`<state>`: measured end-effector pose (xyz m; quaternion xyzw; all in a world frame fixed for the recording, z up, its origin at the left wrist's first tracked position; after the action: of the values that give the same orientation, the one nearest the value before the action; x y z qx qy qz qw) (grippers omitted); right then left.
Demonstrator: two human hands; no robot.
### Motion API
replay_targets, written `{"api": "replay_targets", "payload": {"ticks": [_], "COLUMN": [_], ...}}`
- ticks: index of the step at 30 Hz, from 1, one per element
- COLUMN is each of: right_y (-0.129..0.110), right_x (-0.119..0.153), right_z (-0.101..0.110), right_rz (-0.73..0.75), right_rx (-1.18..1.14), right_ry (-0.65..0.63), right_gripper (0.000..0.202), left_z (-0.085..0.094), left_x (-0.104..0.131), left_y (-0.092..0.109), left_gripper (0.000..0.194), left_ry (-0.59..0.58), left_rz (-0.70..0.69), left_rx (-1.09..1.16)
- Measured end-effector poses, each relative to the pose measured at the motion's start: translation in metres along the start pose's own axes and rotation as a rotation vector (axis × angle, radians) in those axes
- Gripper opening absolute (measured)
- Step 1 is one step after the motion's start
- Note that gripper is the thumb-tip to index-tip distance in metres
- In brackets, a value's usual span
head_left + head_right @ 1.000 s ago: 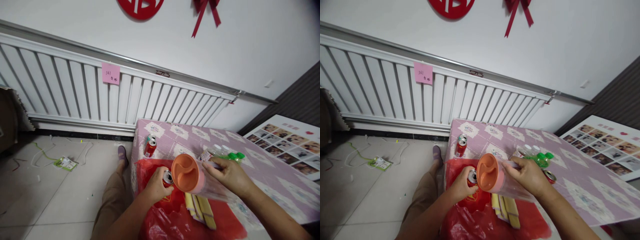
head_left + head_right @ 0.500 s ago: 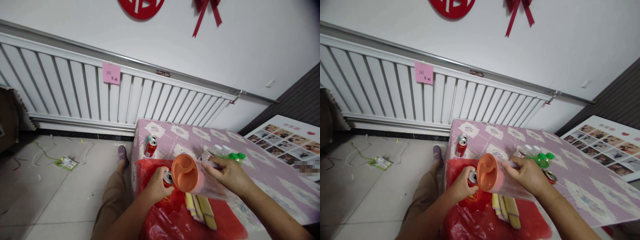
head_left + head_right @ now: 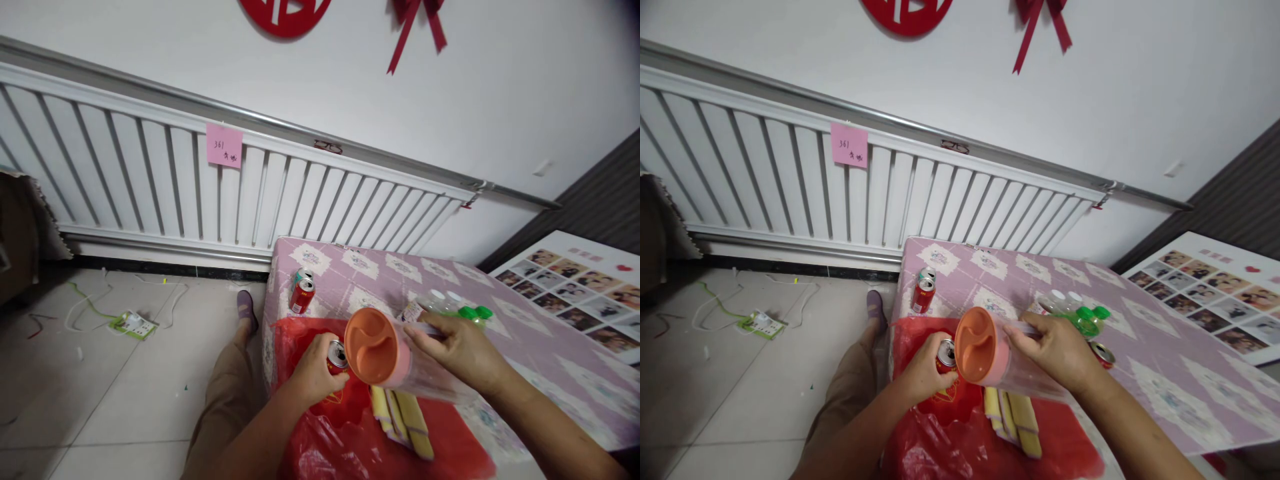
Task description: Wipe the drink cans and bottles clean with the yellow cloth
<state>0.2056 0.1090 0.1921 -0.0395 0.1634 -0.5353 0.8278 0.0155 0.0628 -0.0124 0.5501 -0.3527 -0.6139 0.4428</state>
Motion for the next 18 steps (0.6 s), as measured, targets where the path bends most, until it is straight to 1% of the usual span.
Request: {"api": "replay_targets", "payload": {"ticks": [11, 18], "right_y": [-0.0033, -0.0023], "right_x": [0.0004, 0.0008], "right_z": [0.0021, 0.0019], "right_rz": [-0.024, -0.012], "right_rx": [0.02, 0.02], "right_ry": [-0.023, -0.002], "right_gripper": [0.045, 0.046], "left_z": [-0.0002, -0.0003], "left_x": [-0.0001, 0.0005], "left_y": [-0.0008, -0.0002], "left_gripper": [0.061, 0.06], "left_ry": [-0.004, -0.009], "left_rz": [-0.001, 0.003], "left_rx": [-0.007, -0.01]}}
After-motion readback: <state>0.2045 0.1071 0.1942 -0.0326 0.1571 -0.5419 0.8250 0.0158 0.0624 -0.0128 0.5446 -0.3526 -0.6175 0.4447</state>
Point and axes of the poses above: each hand's wrist, its own x-axis away from the middle knuckle, its own z-axis out of the back of the hand, y = z × x, the point moved 4 cm from there along -x, towards the middle knuckle, and after that the axes turned 5 degrees about -z, right-handed, at the moved point
